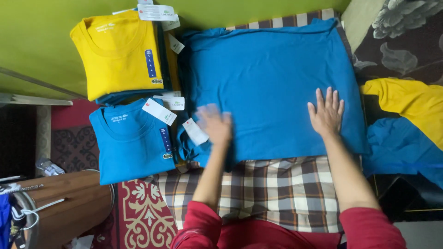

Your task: The person is folding a blue t-shirt and placing it onto a stack of folded shirts.

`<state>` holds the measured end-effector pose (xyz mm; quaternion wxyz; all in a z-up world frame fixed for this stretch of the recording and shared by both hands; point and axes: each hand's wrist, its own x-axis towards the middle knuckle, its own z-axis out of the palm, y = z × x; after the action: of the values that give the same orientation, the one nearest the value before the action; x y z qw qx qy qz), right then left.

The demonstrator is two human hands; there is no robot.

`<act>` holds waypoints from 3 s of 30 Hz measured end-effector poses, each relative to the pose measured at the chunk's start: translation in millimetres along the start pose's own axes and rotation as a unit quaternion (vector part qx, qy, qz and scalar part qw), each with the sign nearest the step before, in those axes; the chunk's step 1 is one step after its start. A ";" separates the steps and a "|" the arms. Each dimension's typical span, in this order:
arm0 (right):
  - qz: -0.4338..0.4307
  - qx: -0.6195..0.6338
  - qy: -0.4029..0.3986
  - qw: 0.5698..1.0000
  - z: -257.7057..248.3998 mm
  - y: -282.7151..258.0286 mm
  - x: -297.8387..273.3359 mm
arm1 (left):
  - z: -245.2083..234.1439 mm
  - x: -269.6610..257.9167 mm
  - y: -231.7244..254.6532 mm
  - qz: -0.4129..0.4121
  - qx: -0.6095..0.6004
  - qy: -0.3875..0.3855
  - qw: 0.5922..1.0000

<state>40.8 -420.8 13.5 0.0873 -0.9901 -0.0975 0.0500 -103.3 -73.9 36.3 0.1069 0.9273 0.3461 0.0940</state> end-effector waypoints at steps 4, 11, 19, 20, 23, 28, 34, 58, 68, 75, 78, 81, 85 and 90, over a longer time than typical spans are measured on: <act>0.001 0.008 0.011 1.000 -6.7 -8.1 -1.0 | 10.7 -72.1 89.4 0.287 -0.061 -0.075 0.953; 0.011 -0.008 -0.013 1.000 -13.0 -8.5 -2.0 | 44.4 14.0 34.2 0.238 -0.107 -0.033 0.965; 0.011 0.007 -0.015 1.000 -17.5 -14.2 -1.0 | 73.2 87.8 -50.0 0.088 0.036 0.044 0.994; 0.006 0.006 -0.013 1.000 -19.1 -16.4 -1.9 | 74.2 79.8 -28.2 0.089 0.033 0.057 0.994; 0.003 0.004 -0.009 1.000 -24.1 -17.7 -0.7 | 68.2 47.0 61.1 0.172 -0.040 0.002 0.984; 0.020 -0.001 -0.023 1.000 -24.7 -17.1 2.1 | 87.8 7.8 184.4 0.340 -0.035 -0.186 0.921; 0.014 -0.007 -0.013 1.000 -17.7 -9.6 4.0 | 126.5 59.0 229.0 0.360 0.000 -0.122 0.925; -0.048 0.010 0.051 0.998 -3.9 -43.3 -19.2 | 9.1 27.4 -60.6 0.008 0.013 -0.067 0.998; -0.246 -0.020 0.132 0.960 38.3 -200.2 -71.9 | 11.6 23.5 -90.2 0.036 0.042 -0.073 0.996; -0.366 0.076 0.019 0.927 55.3 -278.8 -109.1 | 35.2 19.4 -111.8 0.079 0.057 -0.093 0.991; -0.374 0.055 0.153 0.913 40.4 -237.3 -85.7 | -13.9 -13.8 -109.5 0.159 0.027 -0.147 0.976; -0.293 0.068 0.276 0.913 38.1 -158.8 -39.3 | -70.4 -49.9 -108.5 0.216 -0.017 -0.216 0.952; -0.189 -0.034 0.235 0.953 3.0 -28.3 -23.1 | -101.3 -75.4 -125.0 0.271 0.019 -0.292 0.917; -0.046 0.007 0.022 0.999 -11.5 76.5 -54.9 | -47.5 -60.1 -184.0 0.335 0.174 -0.250 0.892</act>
<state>2.6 -507.6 15.3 0.0986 -0.9848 -0.1410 0.0248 -274.1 28.3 27.4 -0.0110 0.9850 -0.0123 -0.1720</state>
